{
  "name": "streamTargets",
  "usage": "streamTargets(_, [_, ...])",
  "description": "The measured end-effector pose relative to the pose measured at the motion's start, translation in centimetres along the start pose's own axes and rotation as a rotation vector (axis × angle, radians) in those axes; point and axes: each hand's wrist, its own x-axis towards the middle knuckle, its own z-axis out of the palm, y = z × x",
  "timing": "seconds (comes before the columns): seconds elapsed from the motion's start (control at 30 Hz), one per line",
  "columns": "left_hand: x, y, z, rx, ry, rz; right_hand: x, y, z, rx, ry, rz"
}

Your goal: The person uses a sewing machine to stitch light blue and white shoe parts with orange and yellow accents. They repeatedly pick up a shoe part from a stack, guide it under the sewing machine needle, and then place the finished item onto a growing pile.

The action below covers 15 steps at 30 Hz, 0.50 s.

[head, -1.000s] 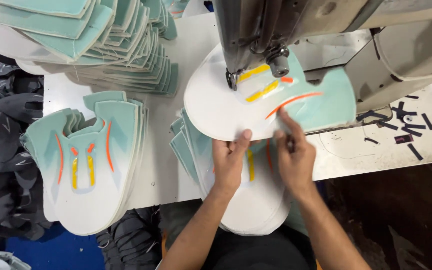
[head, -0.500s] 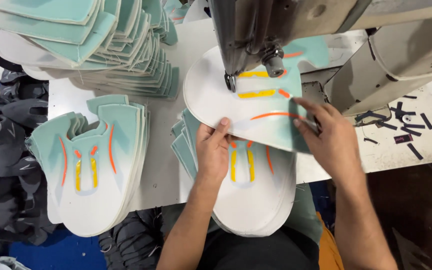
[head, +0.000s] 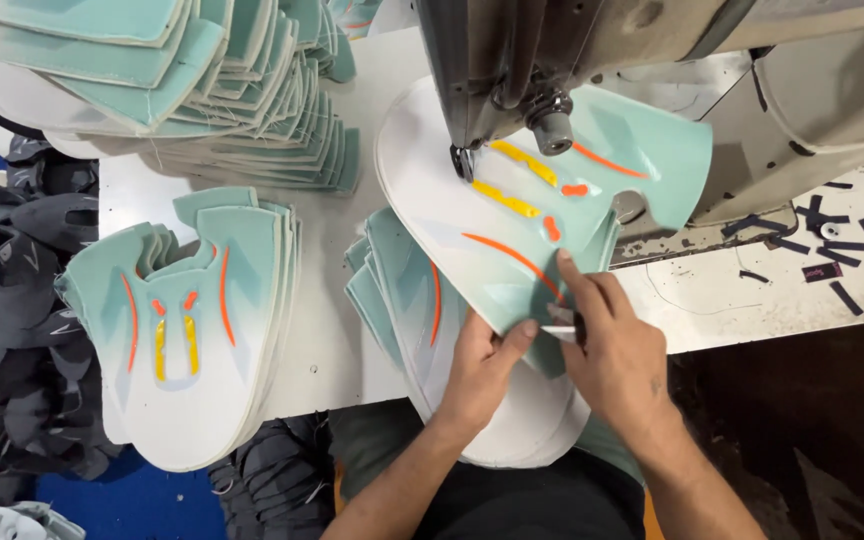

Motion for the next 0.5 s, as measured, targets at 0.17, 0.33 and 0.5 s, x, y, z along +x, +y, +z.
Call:
streamTargets(0.17, [-1.1, 1.2, -1.3, 0.067, 0.062, 0.068, -0.3, -1.6, -1.7, 0.021, -0.270, 0.078])
streamTargets(0.33, [-2.1, 3.4, -3.4, 0.083, 0.149, 0.155, -0.4, -0.4, -4.8, 0.268, -0.259, 0.032])
streamTargets(0.5, [-2.0, 5.0, -6.6, 0.117, 0.280, 0.145, 2.3, 3.2, -5.2, 0.103, 0.111, -0.012])
